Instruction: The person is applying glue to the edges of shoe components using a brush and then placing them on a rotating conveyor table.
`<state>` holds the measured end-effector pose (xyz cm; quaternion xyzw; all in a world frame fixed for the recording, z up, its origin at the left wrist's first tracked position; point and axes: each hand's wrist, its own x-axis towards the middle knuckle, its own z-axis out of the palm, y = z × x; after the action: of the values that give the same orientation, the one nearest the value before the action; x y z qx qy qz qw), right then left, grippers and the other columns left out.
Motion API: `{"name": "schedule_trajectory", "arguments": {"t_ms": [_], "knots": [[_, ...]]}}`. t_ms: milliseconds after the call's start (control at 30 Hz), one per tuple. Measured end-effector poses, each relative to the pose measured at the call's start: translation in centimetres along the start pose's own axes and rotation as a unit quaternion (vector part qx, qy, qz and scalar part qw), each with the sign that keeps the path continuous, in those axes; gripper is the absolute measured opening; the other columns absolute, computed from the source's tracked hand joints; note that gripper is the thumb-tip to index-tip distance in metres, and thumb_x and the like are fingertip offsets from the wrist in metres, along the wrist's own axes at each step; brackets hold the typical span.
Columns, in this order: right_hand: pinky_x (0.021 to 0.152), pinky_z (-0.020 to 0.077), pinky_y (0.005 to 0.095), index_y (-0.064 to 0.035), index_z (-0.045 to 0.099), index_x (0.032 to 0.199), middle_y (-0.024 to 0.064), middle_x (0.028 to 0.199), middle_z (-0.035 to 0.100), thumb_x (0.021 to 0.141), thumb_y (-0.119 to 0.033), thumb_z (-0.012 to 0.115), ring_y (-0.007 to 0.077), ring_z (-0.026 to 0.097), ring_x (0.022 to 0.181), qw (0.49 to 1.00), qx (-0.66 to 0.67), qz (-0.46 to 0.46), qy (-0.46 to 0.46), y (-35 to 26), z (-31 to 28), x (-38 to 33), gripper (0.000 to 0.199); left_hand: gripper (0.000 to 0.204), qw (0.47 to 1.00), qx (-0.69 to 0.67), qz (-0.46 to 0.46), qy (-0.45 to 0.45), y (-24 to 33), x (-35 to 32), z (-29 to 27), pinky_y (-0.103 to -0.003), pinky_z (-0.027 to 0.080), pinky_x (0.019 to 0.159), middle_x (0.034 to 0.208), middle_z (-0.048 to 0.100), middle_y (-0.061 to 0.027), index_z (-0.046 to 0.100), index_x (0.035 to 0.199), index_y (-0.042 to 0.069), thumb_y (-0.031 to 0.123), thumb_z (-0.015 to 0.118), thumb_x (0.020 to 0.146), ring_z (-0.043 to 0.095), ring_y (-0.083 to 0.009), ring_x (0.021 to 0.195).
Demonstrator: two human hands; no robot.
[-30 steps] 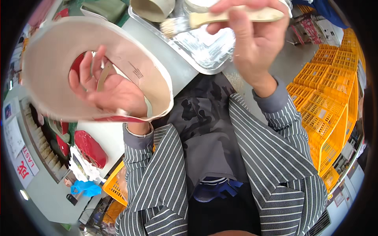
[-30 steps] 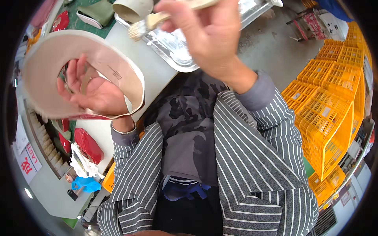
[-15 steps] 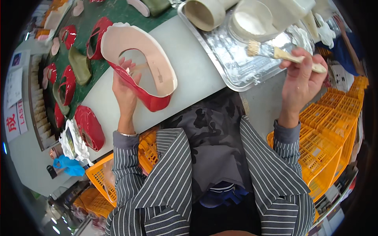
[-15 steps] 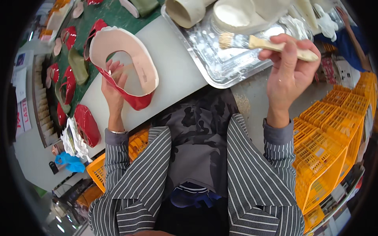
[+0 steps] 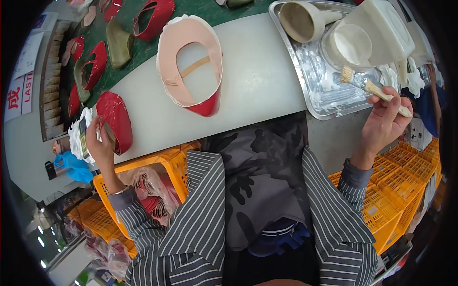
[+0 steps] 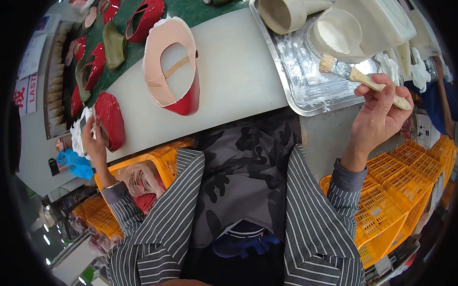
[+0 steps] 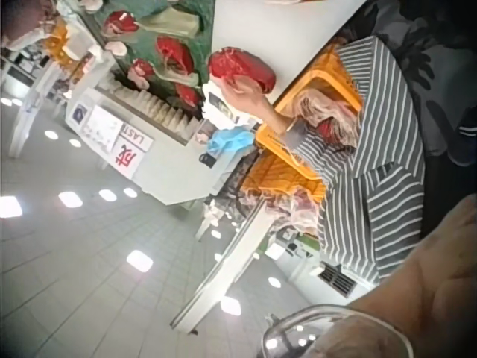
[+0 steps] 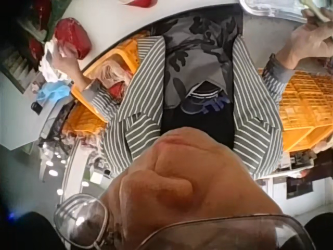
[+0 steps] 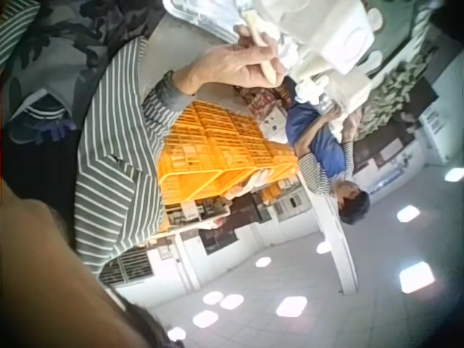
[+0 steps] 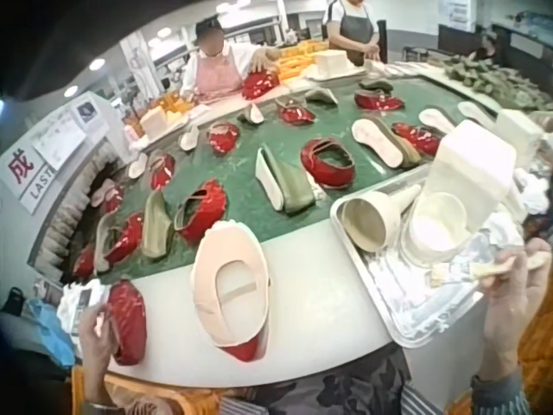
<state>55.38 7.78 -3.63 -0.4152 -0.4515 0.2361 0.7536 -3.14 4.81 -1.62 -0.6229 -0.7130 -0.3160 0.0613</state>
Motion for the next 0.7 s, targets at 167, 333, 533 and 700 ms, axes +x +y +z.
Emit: {"name": "schedule_trajectory", "arguments": {"t_ms": [167,333,533,700], "knots": [[0.059,0.0542,0.0291,-0.0071,0.038,0.107,0.0206,0.096,0.063,0.097,-0.013,0.050,0.0205,0.064,0.067,1.000,-0.012,0.000,0.001,-0.1,0.0,-0.3,0.017,0.025,0.975,0.181,0.031,-0.122,-3.2,0.2,0.4,-0.037,0.047,0.079,0.099,0.061,-0.0140,0.062,0.106,0.006,0.002,0.057,0.082,0.059,-0.0332,0.092],[0.060,0.0547,0.0291,-0.0076,0.038,0.108,0.0208,0.096,0.063,0.097,-0.013,0.050,0.0204,0.064,0.067,1.000,-0.016,0.001,0.003,-0.1,-0.8,-0.6,0.018,0.016,0.956,0.270,0.050,-0.102,-3.3,0.3,0.4,-0.039,0.047,0.073,0.092,0.060,-0.0105,0.063,0.099,0.008,0.009,0.055,0.085,0.059,-0.0321,0.086],[0.060,0.0544,0.0288,-0.0077,0.037,0.108,0.0201,0.096,0.062,0.097,-0.011,0.049,0.0202,0.063,0.067,1.000,-0.007,-0.005,0.014,0.1,-1.4,-0.4,0.017,0.020,0.936,0.301,0.157,-0.095,-0.2,-1.3,-1.5,-0.037,0.049,0.076,0.099,0.061,-0.0145,0.061,0.104,0.008,0.006,0.054,0.085,0.060,-0.0333,0.089],[0.061,0.0553,0.0288,-0.0042,0.034,0.108,0.0187,0.095,0.062,0.097,-0.010,0.048,0.0190,0.062,0.066,0.999,-0.033,-0.031,0.022,0.5,-1.4,0.4,0.019,0.026,0.988,0.131,0.069,0.051,8.5,-2.1,-3.4,-0.032,0.045,0.086,0.103,0.060,-0.0068,0.056,0.108,-0.001,-0.003,0.056,0.082,0.057,-0.0182,0.093]]}}
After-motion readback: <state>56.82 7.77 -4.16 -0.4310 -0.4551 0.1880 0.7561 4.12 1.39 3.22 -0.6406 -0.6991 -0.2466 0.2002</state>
